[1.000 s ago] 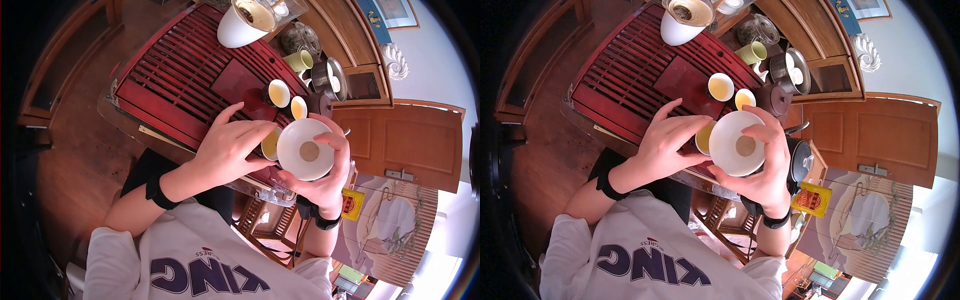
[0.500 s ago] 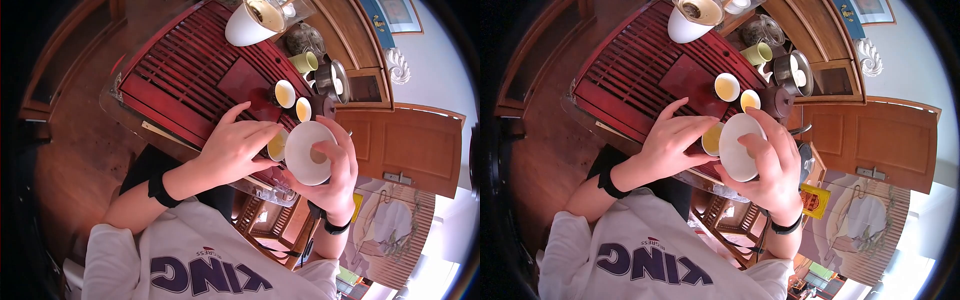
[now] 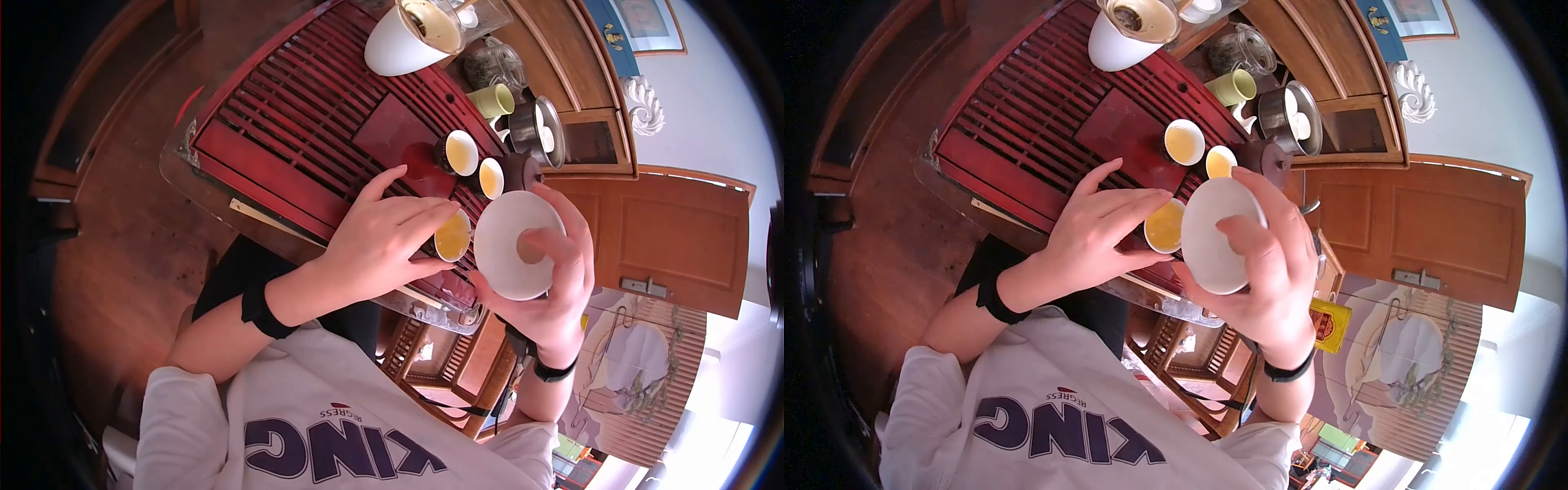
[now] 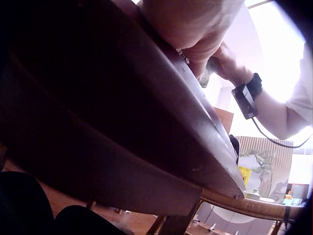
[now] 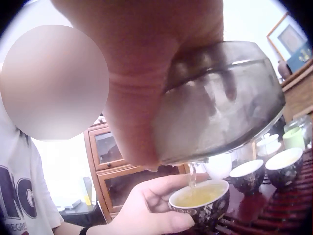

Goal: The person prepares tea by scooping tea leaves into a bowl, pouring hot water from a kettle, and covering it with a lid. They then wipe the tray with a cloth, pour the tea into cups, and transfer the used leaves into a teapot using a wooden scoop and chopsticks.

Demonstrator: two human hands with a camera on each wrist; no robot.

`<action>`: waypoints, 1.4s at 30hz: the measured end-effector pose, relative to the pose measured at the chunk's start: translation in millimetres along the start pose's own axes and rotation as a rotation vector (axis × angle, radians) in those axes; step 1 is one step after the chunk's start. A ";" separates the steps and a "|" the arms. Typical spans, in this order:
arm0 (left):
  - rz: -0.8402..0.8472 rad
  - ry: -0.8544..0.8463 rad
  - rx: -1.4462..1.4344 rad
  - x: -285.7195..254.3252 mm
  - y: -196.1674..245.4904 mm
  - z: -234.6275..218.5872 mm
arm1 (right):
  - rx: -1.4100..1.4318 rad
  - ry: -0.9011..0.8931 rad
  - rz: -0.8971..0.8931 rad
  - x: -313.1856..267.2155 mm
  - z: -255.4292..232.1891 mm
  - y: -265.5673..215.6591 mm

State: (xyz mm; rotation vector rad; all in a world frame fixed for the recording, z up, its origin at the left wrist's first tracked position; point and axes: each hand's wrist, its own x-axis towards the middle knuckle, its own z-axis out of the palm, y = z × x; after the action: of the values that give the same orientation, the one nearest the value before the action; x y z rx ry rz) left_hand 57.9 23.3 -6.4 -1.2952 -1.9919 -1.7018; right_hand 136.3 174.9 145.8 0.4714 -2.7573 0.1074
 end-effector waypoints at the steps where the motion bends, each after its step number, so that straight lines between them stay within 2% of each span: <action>1: 0.003 0.000 0.000 0.2 0.0 -0.2 | 0.111 0.040 0.055 -1.2 3.9 3.0; 3: -0.003 0.009 -0.019 0.1 -0.1 -0.8 | 0.222 0.082 0.107 -8.0 12.3 9.0; 6: 0.003 0.005 -0.036 -0.2 -0.5 -1.8 | 0.612 0.219 0.302 -27.4 27.3 19.5; 7: 0.006 0.002 -0.034 -0.6 -0.8 -1.6 | 0.612 0.224 0.303 -32.0 30.3 20.4; 10: 0.017 0.006 -0.038 -0.7 -1.6 -0.2 | 0.792 0.441 0.453 -42.8 40.3 16.8; 14: 0.031 0.022 -0.035 0.8 -1.0 0.0 | 0.863 0.580 0.582 -52.1 50.9 10.0; 19: 0.035 0.003 -0.032 1.2 -1.7 -0.6 | 0.809 0.611 0.570 -54.0 50.1 31.1; 22: 0.038 -0.006 -0.013 2.0 -0.7 -0.8 | 0.627 0.499 0.591 -45.7 41.2 42.8; 23: 0.037 -0.004 -0.015 1.8 -0.7 -1.1 | 0.626 0.501 0.591 -41.6 37.9 45.3; 25: 0.034 0.000 -0.017 1.9 -1.0 -1.2 | 0.545 0.389 0.597 -33.4 33.5 50.5; 27: 0.034 -0.002 -0.025 1.5 -1.5 -1.3 | 0.537 0.380 0.589 -27.4 32.8 57.7; 29: 0.027 -0.003 -0.032 1.2 -1.2 -1.1 | 0.366 0.266 0.548 -23.0 30.9 65.9; 31: 0.021 -0.005 -0.041 0.9 -1.5 -1.0 | 0.380 0.269 0.538 -18.0 32.9 70.9; 33: 0.029 -0.009 -0.048 0.5 -2.3 -0.9 | 0.261 0.164 0.493 -14.2 30.8 75.7; 36: 0.029 -0.015 -0.053 1.0 -1.8 -2.2 | 0.110 0.099 0.422 -7.1 27.8 75.0; 40: 0.034 -0.011 -0.049 -0.3 -3.1 0.0 | 0.086 0.067 0.373 -0.2 24.7 74.4; 42: 0.036 -0.015 -0.049 0.4 -2.7 -0.6 | 0.017 0.020 0.290 3.9 21.5 73.9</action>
State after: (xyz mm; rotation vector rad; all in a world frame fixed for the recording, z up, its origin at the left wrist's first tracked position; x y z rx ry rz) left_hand 55.5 23.0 -7.8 -1.3559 -1.9344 -1.7395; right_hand 101.2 240.5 125.7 0.0708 -2.7885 0.2035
